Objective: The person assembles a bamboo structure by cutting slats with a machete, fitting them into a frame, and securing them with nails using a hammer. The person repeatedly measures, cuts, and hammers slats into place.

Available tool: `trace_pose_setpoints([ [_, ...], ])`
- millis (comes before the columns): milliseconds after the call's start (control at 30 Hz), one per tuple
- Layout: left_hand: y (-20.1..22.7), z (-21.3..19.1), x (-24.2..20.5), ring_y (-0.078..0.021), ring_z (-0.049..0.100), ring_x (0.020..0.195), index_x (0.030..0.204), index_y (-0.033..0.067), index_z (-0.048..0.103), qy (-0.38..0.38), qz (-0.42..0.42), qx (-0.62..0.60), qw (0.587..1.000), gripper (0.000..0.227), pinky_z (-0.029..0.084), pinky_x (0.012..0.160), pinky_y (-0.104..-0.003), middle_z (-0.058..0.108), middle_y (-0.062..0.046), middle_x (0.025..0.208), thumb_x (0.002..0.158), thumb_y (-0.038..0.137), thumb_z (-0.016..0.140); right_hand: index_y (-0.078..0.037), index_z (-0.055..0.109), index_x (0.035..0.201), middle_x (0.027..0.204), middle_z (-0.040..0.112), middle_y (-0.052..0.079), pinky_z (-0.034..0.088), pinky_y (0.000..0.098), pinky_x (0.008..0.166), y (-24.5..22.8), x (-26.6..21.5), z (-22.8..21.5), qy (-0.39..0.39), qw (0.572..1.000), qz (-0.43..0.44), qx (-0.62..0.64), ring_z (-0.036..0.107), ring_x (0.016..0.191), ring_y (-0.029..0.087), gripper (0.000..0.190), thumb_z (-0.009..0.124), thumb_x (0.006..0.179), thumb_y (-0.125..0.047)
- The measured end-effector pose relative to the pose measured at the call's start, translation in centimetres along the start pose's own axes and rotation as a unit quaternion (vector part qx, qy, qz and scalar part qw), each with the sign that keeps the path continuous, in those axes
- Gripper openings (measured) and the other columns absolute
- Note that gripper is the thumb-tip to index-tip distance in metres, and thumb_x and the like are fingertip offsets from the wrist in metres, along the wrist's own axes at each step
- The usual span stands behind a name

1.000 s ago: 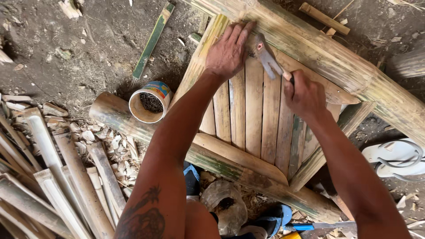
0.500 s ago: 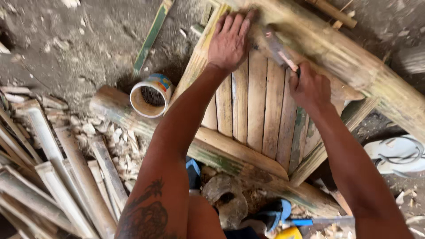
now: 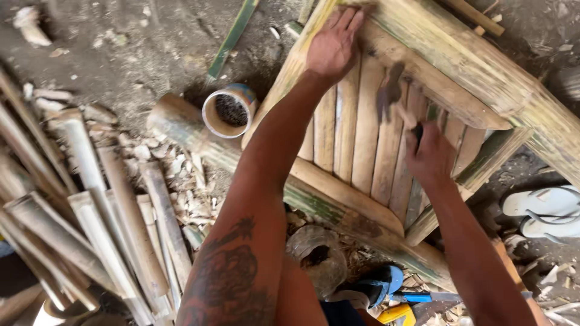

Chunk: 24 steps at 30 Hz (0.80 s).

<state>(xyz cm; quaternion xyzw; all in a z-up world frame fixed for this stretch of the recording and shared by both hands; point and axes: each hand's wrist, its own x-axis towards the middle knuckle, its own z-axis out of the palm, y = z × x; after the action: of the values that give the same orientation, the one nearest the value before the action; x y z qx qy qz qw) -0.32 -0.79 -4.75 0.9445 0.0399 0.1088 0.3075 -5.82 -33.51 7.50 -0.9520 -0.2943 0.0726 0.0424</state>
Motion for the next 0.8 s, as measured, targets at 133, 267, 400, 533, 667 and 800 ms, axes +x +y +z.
trace_pose_setpoints([
  [133, -0.2, -0.2, 0.8, -0.0288, 0.065, 0.123, 0.147, 0.0141, 0.047, 0.146, 0.054, -0.125, 0.98, 0.046, 0.055, 0.106, -0.038, 0.065, -0.011, 0.137, 0.103, 0.027, 0.052, -0.008, 0.059, 0.121, 0.106, 0.066, 0.019, 0.051, 0.0529, 0.076, -3.4, -2.4, -0.6, 0.053, 0.995, -0.053, -0.063, 0.064, 0.094, 0.04, 0.036, 0.072, 0.093, -0.026],
  [267, 1.2, -2.7, -7.9, -0.0373, 0.071, 0.093, 0.139, 0.0103, 0.053, 0.071, -0.089, -0.163, 0.98, 0.052, 0.057, 0.078, -0.047, 0.07, -0.018, 0.121, 0.09, 0.023, 0.064, -0.004, 0.06, 0.128, 0.12, 0.063, 0.021, 0.047, 0.05, 0.092, -8.5, -2.7, -3.3, 0.176, 0.977, -0.114, -0.05, 0.059, 0.114, 0.039, 0.039, 0.074, 0.096, -0.02],
  [400, 3.1, -7.7, -18.1, -0.0332, 0.072, 0.103, 0.123, 0.0147, 0.066, 0.096, -0.014, -0.211, 0.973, 0.035, 0.059, 0.09, -0.044, 0.075, -0.013, 0.111, 0.088, 0.015, 0.062, -0.005, 0.062, 0.122, 0.112, 0.067, 0.015, 0.05, 0.049, 0.096, -16.8, -1.8, -6.1, 0.064, 0.971, -0.203, 0.107, 0.062, 0.109, 0.037, 0.019, 0.07, 0.108, -0.016],
  [533, 2.2, -12.9, -27.3, -0.0326, 0.072, 0.103, 0.118, 0.0156, 0.069, 0.075, -0.115, -0.221, 0.966, 0.024, 0.057, 0.09, -0.045, 0.076, -0.011, 0.109, 0.095, 0.019, 0.061, -0.007, 0.067, 0.123, 0.107, 0.07, 0.018, 0.054, 0.0463, 0.083, -25.2, -2.8, -7.4, -0.04, 0.946, -0.274, 0.169, 0.068, 0.098, 0.038, 0.023, 0.069, 0.101, -0.014],
  [667, -1.1, -16.2, -37.6, -0.0325, 0.072, 0.104, 0.122, 0.0164, 0.069, 0.09, -0.235, -0.214, 0.944, 0.03, 0.057, 0.091, -0.045, 0.076, -0.01, 0.114, 0.094, 0.017, 0.058, -0.007, 0.069, 0.12, 0.106, 0.072, 0.019, 0.055, 0.0441, 0.076, -31.4, -5.0, -7.8, -0.117, 0.937, -0.297, 0.141, 0.07, 0.083, 0.037, 0.019, 0.069, 0.102, -0.014],
  [800, -6.1, -18.8, -48.5, -0.0352, 0.069, 0.105, 0.124, 0.0141, 0.068, 0.122, -0.384, -0.155, 0.902, 0.036, 0.056, 0.088, -0.048, 0.071, -0.015, 0.121, 0.089, 0.018, 0.063, -0.008, 0.07, 0.124, 0.108, 0.073, 0.018, 0.055, 0.042, 0.074, -36.0, -6.6, -8.2, -0.144, 0.928, -0.319, 0.13, 0.071, 0.086, 0.034, 0.022, 0.069, 0.104, -0.017],
])
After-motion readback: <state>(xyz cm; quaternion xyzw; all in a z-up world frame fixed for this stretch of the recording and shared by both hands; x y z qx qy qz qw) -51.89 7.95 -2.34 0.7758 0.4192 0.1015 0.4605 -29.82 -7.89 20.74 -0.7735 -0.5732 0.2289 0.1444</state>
